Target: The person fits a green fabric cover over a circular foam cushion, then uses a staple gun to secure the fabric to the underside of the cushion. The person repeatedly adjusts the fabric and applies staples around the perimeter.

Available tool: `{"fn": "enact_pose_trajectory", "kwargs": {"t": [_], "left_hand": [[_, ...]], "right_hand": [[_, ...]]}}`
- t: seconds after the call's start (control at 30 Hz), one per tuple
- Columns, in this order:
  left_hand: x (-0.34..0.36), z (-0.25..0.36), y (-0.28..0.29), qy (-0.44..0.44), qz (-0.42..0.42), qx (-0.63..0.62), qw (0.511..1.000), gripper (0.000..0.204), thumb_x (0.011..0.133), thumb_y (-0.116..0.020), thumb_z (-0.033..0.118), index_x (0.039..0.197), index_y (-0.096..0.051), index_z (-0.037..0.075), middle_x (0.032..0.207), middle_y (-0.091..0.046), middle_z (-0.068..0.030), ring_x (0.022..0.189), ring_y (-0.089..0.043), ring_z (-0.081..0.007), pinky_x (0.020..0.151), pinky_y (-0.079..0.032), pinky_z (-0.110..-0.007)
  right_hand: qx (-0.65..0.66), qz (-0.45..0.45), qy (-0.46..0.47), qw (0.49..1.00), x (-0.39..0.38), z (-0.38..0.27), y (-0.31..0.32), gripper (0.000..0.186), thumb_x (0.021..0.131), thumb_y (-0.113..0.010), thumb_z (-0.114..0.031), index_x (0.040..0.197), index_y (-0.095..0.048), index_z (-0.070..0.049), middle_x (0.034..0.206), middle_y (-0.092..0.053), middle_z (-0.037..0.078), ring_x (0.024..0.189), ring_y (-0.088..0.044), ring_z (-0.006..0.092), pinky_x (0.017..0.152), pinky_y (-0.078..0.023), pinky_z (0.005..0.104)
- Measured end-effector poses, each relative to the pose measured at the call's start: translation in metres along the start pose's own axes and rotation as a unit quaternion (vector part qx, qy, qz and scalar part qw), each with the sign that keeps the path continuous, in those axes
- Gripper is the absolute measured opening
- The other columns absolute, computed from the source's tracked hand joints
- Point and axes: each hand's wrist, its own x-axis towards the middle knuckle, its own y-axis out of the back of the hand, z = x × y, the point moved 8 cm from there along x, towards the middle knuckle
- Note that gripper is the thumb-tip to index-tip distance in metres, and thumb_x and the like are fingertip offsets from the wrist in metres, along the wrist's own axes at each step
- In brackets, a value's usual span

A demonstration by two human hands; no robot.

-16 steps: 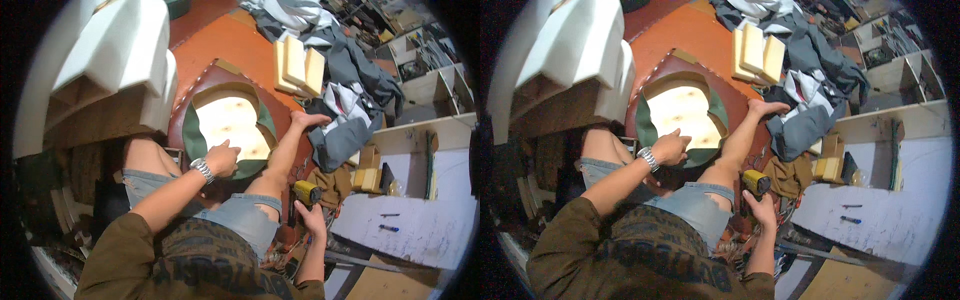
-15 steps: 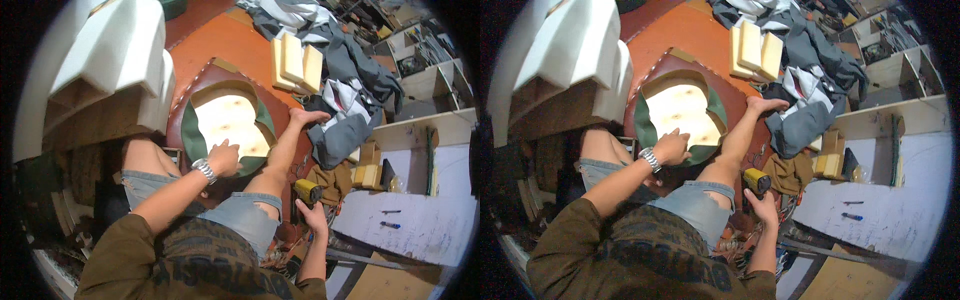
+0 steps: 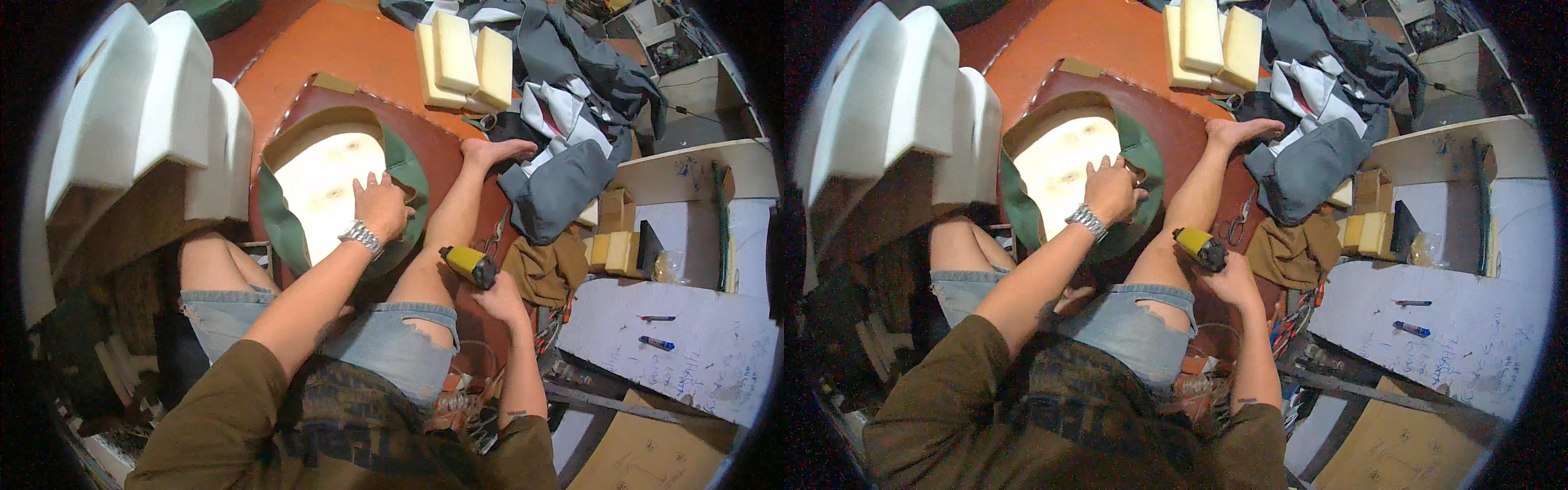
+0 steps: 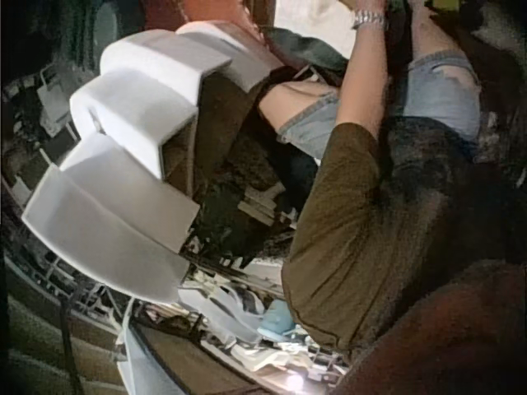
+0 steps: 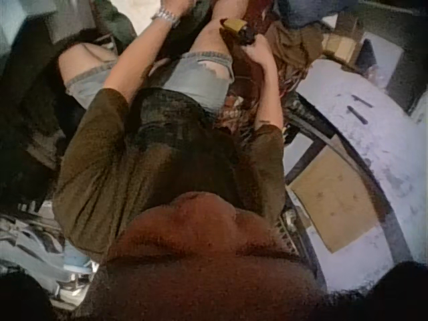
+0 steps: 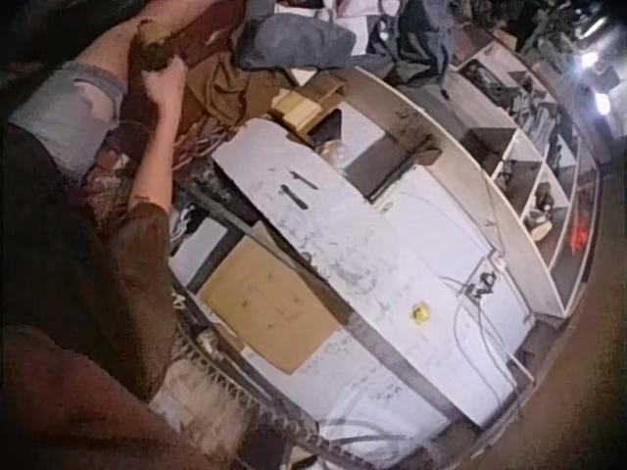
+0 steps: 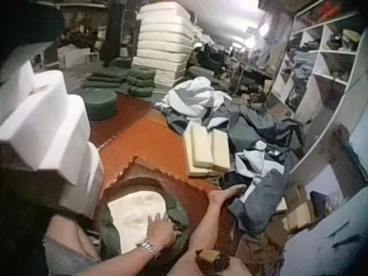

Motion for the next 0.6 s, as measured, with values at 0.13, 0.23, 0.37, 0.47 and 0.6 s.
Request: {"fn": "enact_pose_trajectory", "kwargs": {"t": [0.13, 0.23, 0.37, 0.47, 0.6], "left_hand": [[0.003, -0.007, 0.001, -0.054, 0.029, 0.031, 0.998, 0.037, 0.093, -0.076, 0.047, 0.104, -0.084, 0.012, 0.128, -0.072, -0.0132, 0.124, -0.065, -0.0365, 0.102, -0.054, -0.055], [0.009, -0.011, -0.004, -0.054, 0.013, 0.028, 0.998, 0.037, 0.094, -0.075, 0.046, 0.1, -0.083, 0.01, 0.125, -0.073, -0.0141, 0.117, -0.068, -0.0356, 0.087, -0.06, -0.049], [0.01, -0.01, -0.003, -0.08, 0.038, 0.043, 0.995, 0.038, 0.095, -0.074, 0.046, 0.098, -0.083, 0.009, 0.123, -0.073, -0.0149, 0.111, -0.071, -0.0362, 0.082, -0.062, -0.048], [0.009, -0.01, -0.002, -0.092, 0.05, 0.052, 0.993, 0.039, 0.095, -0.072, 0.046, 0.098, -0.083, 0.008, 0.122, -0.074, -0.0152, 0.113, -0.071, -0.0364, 0.083, -0.062, -0.048], [0.01, -0.011, -0.004, -0.09, 0.042, 0.036, 0.994, 0.037, 0.094, -0.074, 0.043, 0.097, -0.083, 0.007, 0.125, -0.073, -0.0182, 0.117, -0.071, -0.0385, 0.085, -0.062, -0.048]], "right_hand": [[-0.037, 0.012, 0.034, 0.999, 0.038, -0.013, -0.005, 0.037, 0.084, -0.087, -0.031, 0.107, -0.08, -0.003, 0.093, -0.08, 0.019, 0.089, -0.079, 0.0341, 0.081, -0.06, 0.0438], [-0.11, -0.005, 0.057, 0.992, 0.061, -0.032, 0.0, 0.038, 0.082, -0.086, -0.029, 0.11, -0.08, -0.003, 0.093, -0.079, 0.02, 0.09, -0.079, 0.0345, 0.081, -0.06, 0.0444], [-0.072, 0.004, 0.039, 0.997, 0.084, -0.049, 0.009, 0.039, 0.08, -0.086, -0.028, 0.106, -0.08, -0.001, 0.091, -0.079, 0.022, 0.088, -0.079, 0.0354, 0.081, -0.06, 0.0442], [-0.138, -0.007, -0.016, 0.99, 0.1, -0.048, -0.004, 0.042, 0.079, -0.087, -0.031, 0.104, -0.08, 0.001, 0.095, -0.078, 0.026, 0.094, -0.078, 0.0411, 0.085, -0.061, 0.0474], [-0.155, 0.001, -0.016, 0.988, 0.102, -0.05, -0.013, 0.047, 0.079, -0.087, -0.036, 0.102, -0.079, 0.003, 0.097, -0.076, 0.03, 0.097, -0.075, 0.0461, 0.087, -0.061, 0.0494]]}}
